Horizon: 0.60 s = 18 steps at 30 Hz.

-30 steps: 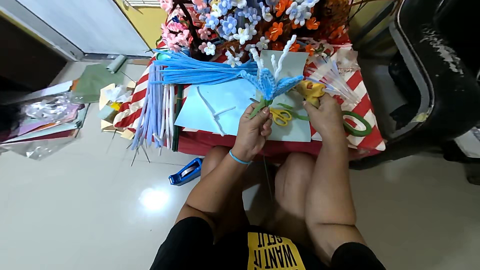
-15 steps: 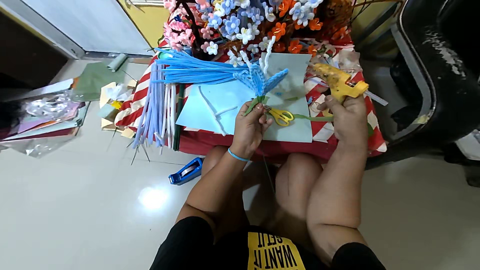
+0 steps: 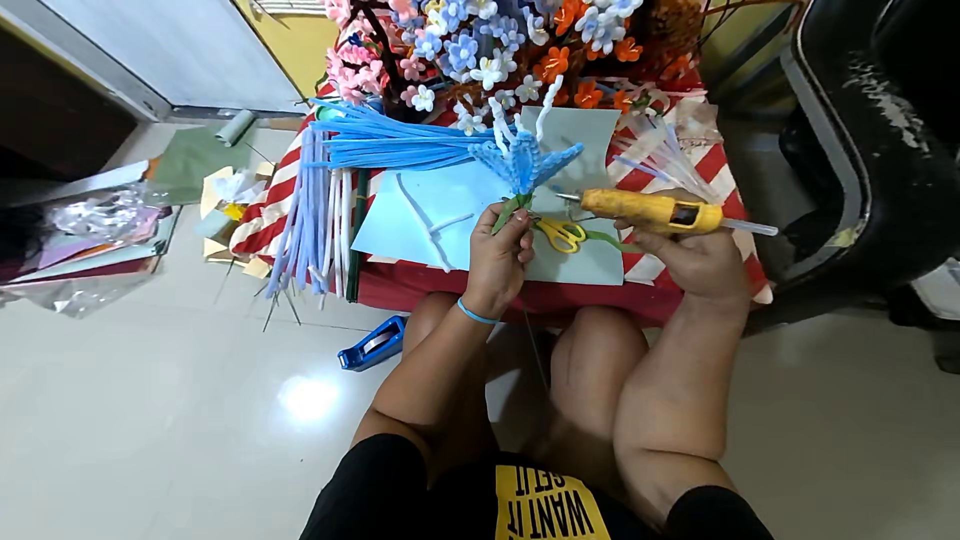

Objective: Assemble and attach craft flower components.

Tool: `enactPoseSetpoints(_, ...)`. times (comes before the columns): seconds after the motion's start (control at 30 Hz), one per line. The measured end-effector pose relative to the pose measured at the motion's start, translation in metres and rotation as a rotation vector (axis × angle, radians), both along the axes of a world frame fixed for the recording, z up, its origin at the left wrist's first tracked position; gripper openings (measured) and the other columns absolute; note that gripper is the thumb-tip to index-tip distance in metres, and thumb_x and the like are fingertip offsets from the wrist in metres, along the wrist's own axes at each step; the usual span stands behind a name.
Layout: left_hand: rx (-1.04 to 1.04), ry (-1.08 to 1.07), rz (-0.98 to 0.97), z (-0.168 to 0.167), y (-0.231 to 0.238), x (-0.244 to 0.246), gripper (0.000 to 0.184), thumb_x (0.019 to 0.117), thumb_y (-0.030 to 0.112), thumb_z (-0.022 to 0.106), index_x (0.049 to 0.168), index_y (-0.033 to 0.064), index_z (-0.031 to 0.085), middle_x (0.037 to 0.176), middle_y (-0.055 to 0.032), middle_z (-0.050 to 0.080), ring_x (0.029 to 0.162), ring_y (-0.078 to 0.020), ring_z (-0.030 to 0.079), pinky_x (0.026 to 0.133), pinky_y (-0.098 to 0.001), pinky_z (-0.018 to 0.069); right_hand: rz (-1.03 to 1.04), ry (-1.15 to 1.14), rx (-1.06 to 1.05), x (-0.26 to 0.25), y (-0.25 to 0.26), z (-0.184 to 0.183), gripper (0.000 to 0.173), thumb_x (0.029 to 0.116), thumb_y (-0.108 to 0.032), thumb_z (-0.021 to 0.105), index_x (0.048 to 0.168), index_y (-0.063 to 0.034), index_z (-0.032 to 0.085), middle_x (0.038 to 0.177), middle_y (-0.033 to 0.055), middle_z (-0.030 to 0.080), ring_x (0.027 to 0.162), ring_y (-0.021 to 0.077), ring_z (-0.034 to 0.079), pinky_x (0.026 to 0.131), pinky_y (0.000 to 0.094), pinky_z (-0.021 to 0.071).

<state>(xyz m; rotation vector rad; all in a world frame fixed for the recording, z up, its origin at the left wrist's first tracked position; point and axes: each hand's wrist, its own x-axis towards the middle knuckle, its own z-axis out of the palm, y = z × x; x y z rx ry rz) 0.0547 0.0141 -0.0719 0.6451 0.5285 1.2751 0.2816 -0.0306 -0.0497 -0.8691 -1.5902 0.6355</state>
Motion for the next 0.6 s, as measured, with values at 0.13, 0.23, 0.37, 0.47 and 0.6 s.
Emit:
enactPoseSetpoints(0.13,0.027,0.009,0.007,0.000,-0.002,0.000,0.011,0.1043,0.006,0.052,0.103,0.0135,0.060,0.077,0.0003,0.059,0.051,-0.0018,0.051,0.045,-0.0134,0.0442,-0.013,-0.069,-0.032,-0.007,0.001,0.000,0.033,0.0902,-0.008,0.070,0.122,-0.0110,0.064,0.111,-0.0094,0.070,0.100,0.0011,0.068,0.090,0.0221,0.0587)
enactPoseSetpoints(0.23,0.028,0.004,0.004,0.000,-0.003,0.001,0.010,0.1040,0.006,0.053,0.103,0.0130,0.060,0.078,0.0000,0.060,0.051,-0.0019,0.051,0.045,-0.0136,0.0443,-0.019,-0.095,-0.031,-0.011,0.003,-0.002,0.033,0.0895,-0.006,0.070,0.122,-0.0054,0.062,0.111,-0.0056,0.069,0.100,0.0010,0.067,0.090,0.0220,0.0582)
enactPoseSetpoints(0.37,0.028,-0.007,-0.005,0.000,-0.004,0.002,0.011,0.1036,0.005,0.053,0.104,0.0129,0.061,0.077,-0.0001,0.060,0.052,-0.0023,0.052,0.046,-0.0139,0.0451,-0.036,-0.092,-0.061,-0.015,0.002,-0.002,0.035,0.0889,-0.004,0.069,0.123,-0.0022,0.061,0.113,-0.0026,0.066,0.100,0.0006,0.065,0.090,0.0210,0.0573)
enactPoseSetpoints(0.47,0.034,0.000,-0.006,-0.001,-0.005,0.003,0.011,0.1034,0.004,0.054,0.103,0.0127,0.061,0.076,-0.0001,0.060,0.052,-0.0022,0.052,0.046,-0.0138,0.0451,-0.057,-0.107,-0.063,-0.018,0.002,-0.001,0.035,0.0895,-0.005,0.069,0.123,-0.0008,0.061,0.113,-0.0019,0.065,0.100,-0.0007,0.065,0.089,0.0195,0.0567)
enactPoseSetpoints(0.6,0.046,0.014,-0.003,-0.001,-0.005,0.003,0.012,0.1035,0.005,0.053,0.102,0.0135,0.061,0.077,0.0008,0.060,0.053,-0.0022,0.053,0.046,-0.0139,0.0452,-0.078,-0.133,-0.063,-0.017,0.001,0.000,0.036,0.0900,-0.007,0.070,0.124,-0.0004,0.061,0.114,-0.0015,0.065,0.102,-0.0014,0.064,0.091,0.0191,0.0559)
